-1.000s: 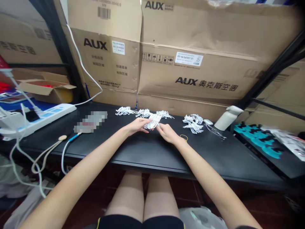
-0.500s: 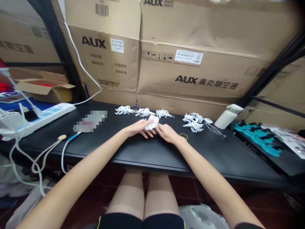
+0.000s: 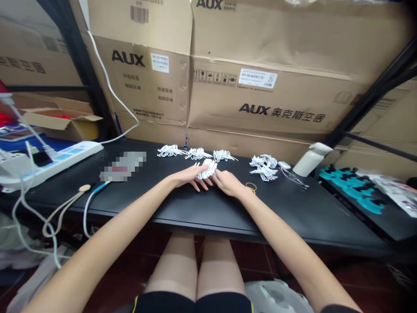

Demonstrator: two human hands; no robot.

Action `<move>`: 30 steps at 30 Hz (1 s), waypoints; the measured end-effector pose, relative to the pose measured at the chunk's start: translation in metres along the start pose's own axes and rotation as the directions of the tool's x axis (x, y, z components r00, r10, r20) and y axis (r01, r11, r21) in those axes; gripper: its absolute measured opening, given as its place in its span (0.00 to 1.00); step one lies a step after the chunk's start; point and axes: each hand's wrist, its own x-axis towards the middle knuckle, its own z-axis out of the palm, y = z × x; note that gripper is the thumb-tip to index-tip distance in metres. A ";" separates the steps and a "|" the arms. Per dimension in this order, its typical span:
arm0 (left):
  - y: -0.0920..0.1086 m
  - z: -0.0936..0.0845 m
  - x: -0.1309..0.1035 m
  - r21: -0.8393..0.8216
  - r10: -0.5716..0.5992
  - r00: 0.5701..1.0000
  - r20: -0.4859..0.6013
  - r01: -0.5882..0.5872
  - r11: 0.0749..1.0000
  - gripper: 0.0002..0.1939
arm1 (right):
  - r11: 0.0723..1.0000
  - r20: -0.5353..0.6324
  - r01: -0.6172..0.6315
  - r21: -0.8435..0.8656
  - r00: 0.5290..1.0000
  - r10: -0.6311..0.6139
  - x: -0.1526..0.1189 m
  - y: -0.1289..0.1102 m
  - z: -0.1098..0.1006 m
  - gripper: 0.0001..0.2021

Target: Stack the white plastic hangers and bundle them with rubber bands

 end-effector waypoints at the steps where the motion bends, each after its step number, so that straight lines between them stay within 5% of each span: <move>1: 0.001 0.000 0.000 0.002 0.000 1.000 -0.003 0.000 1.000 0.36 | 1.000 0.000 -0.003 0.007 1.000 0.003 0.000 0.000 0.000 0.16; 12: 0.003 0.001 0.000 0.031 0.144 0.982 -0.123 -0.141 0.989 0.33 | 0.986 -0.064 0.034 0.162 0.998 -0.024 0.001 0.003 -0.002 0.16; 17: 0.003 0.001 0.001 0.037 0.252 0.944 -0.215 -0.250 0.968 0.26 | 0.995 -0.034 0.035 0.089 0.999 -0.032 0.002 -0.002 0.000 0.17; 30: 0.000 0.006 -0.002 0.140 0.231 0.968 -0.098 -0.216 0.966 0.23 | 0.992 0.064 0.048 -0.115 0.997 -0.041 -0.002 -0.015 0.001 0.16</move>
